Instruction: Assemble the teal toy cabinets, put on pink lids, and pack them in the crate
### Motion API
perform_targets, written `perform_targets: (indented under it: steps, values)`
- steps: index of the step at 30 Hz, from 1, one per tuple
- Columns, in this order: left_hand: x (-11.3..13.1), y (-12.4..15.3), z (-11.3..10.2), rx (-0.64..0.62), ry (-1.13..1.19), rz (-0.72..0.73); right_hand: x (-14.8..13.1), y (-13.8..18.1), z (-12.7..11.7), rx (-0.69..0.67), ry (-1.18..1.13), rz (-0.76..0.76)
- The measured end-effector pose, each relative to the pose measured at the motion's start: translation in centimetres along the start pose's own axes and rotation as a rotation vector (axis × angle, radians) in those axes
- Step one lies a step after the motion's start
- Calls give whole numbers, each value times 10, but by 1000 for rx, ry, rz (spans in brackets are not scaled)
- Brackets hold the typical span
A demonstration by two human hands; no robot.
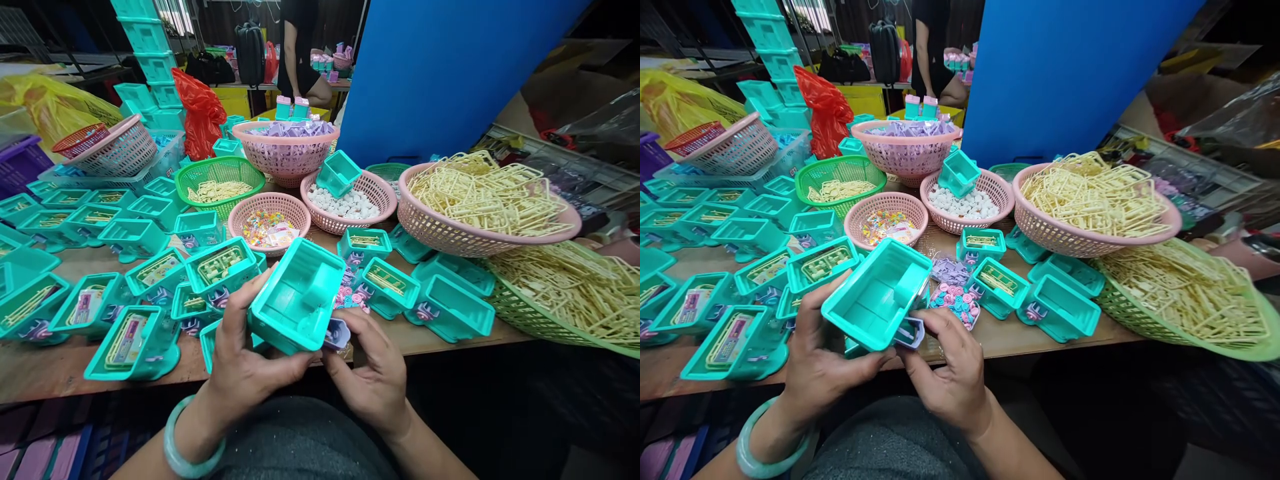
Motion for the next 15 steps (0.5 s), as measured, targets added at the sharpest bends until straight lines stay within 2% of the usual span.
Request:
perform_targets:
  steps: [8,15]
  values:
    - [-8,6,2,7,43,-34,0,9,6,38,101,-53]
    - [8,1,1,11,52,135,10,10,-2,57,-18,-28]
Point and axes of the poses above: each hand's wrist, its own y-axis away from the middle knuckle, its own z-axis out of the palm, x = y × z, the point moved 7 cm from there along -y, towards the middle knuckle, and after that the axes turned 15 degrees about -y, right-handed, at the moved point
